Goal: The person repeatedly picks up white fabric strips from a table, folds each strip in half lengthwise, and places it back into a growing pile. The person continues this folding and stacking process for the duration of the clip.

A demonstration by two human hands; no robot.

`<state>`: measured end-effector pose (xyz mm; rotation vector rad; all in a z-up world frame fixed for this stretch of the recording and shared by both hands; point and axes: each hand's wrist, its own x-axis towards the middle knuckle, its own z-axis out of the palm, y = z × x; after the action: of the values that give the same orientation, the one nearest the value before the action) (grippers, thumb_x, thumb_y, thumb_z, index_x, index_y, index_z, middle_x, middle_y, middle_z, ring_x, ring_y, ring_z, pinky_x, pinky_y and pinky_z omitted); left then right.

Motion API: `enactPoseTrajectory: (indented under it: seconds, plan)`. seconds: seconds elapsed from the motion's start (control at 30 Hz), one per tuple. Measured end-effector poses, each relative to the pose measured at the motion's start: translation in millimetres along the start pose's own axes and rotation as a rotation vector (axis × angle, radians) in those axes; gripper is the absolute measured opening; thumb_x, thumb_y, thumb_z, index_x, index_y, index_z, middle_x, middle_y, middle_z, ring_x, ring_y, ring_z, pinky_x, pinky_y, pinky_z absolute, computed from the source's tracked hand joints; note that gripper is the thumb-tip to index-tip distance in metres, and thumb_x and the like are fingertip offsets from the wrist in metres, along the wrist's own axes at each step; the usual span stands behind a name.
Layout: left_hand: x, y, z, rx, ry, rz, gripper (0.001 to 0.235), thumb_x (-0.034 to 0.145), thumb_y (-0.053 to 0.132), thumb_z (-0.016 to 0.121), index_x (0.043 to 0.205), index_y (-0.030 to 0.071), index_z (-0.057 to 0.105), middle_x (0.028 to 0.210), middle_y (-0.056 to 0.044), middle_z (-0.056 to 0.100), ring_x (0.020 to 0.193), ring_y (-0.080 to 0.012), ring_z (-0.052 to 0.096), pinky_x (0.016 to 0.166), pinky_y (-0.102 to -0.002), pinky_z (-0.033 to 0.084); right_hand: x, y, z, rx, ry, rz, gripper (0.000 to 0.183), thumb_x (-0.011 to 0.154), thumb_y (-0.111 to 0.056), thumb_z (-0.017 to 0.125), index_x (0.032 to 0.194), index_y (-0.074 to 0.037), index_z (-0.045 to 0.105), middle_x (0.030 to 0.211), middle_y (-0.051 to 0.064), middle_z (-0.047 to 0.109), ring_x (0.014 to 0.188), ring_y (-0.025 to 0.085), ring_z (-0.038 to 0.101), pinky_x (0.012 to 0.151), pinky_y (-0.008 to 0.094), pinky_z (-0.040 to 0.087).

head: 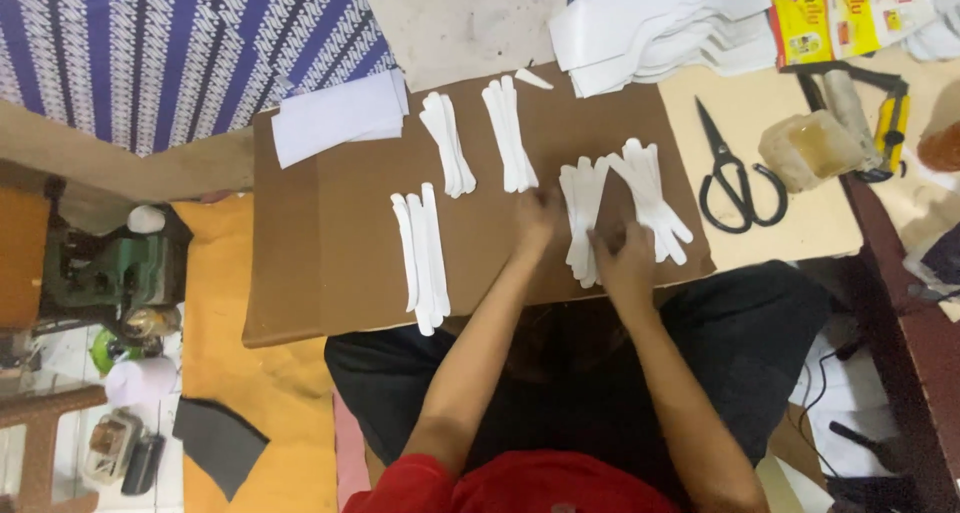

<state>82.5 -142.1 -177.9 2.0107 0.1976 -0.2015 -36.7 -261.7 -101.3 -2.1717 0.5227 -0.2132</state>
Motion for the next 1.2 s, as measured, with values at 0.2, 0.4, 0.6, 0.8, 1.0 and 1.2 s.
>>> enactPoseTrajectory:
  seconds: [0.2, 0.4, 0.6, 0.8, 1.0, 1.2]
  plan:
    - [38.4, -19.6, 31.4, 0.205, -0.079, 0.114, 0.031, 0.095, 0.026, 0.064, 0.116, 0.007, 0.075, 0.102, -0.017, 0.077, 0.099, -0.0330, 0.075, 0.077, -0.039, 0.061, 71.8, 53.2, 77.6, -0.308, -0.050, -0.176, 0.043, 0.098, -0.038, 0.070, 0.132, -0.012, 0.069, 0.117, 0.015, 0.064, 0.113, 0.032, 0.065, 0.095, 0.040, 0.054]
    - [27.1, -38.6, 38.2, 0.064, -0.066, 0.059, 0.033, 0.096, 0.017, 0.058, 0.113, -0.008, 0.072, 0.103, -0.031, 0.072, 0.102, -0.0444, 0.071, 0.080, -0.050, 0.060, 74.2, 73.6, 90.9, -0.225, -0.011, -0.246, 0.030, 0.097, -0.036, 0.071, 0.111, -0.010, 0.075, 0.101, 0.014, 0.067, 0.100, 0.032, 0.069, 0.087, 0.039, 0.055]
    - [-37.6, 34.7, 20.7, 0.053, -0.081, -0.028, 0.047, 0.093, 0.029, 0.055, 0.122, -0.005, 0.070, 0.113, -0.026, 0.072, 0.114, -0.0419, 0.067, 0.096, -0.052, 0.054, 67.6, 62.9, 80.6, -0.086, -0.148, -0.112, 0.031, 0.097, -0.014, 0.064, 0.125, -0.003, 0.069, 0.115, 0.021, 0.061, 0.114, 0.038, 0.063, 0.098, 0.043, 0.052]
    - [-38.3, -0.8, 11.2, 0.063, 0.269, 0.204, 0.044, 0.097, 0.036, 0.064, 0.117, -0.003, 0.072, 0.105, -0.027, 0.071, 0.108, -0.0427, 0.069, 0.090, -0.048, 0.057, 51.8, 35.5, 62.4, -0.135, 0.024, -0.189, 0.029, 0.103, -0.026, 0.069, 0.111, 0.002, 0.069, 0.101, 0.020, 0.067, 0.103, 0.036, 0.067, 0.091, 0.044, 0.054]
    - [-52.0, -26.5, -151.6, 0.611, 0.757, 0.087, 0.046, 0.084, 0.026, 0.080, 0.121, 0.005, 0.064, 0.102, -0.019, 0.061, 0.099, -0.0417, 0.060, 0.085, -0.049, 0.049, 38.9, 42.6, 51.6, -0.018, 0.189, -0.229, 0.016, 0.102, -0.011, 0.073, 0.101, 0.000, 0.062, 0.094, 0.011, 0.053, 0.087, 0.029, 0.063, 0.073, 0.036, 0.054]
    - [-13.6, -88.1, -169.0, 0.380, 0.533, -0.236, 0.045, 0.087, 0.029, 0.080, 0.117, 0.000, 0.065, 0.105, -0.021, 0.064, 0.105, -0.0390, 0.065, 0.086, -0.044, 0.055, 1.5, -20.9, 87.1, 0.096, -0.111, -0.228, 0.027, 0.097, -0.030, 0.073, 0.103, -0.004, 0.070, 0.093, 0.017, 0.073, 0.086, 0.038, 0.071, 0.075, 0.048, 0.056]
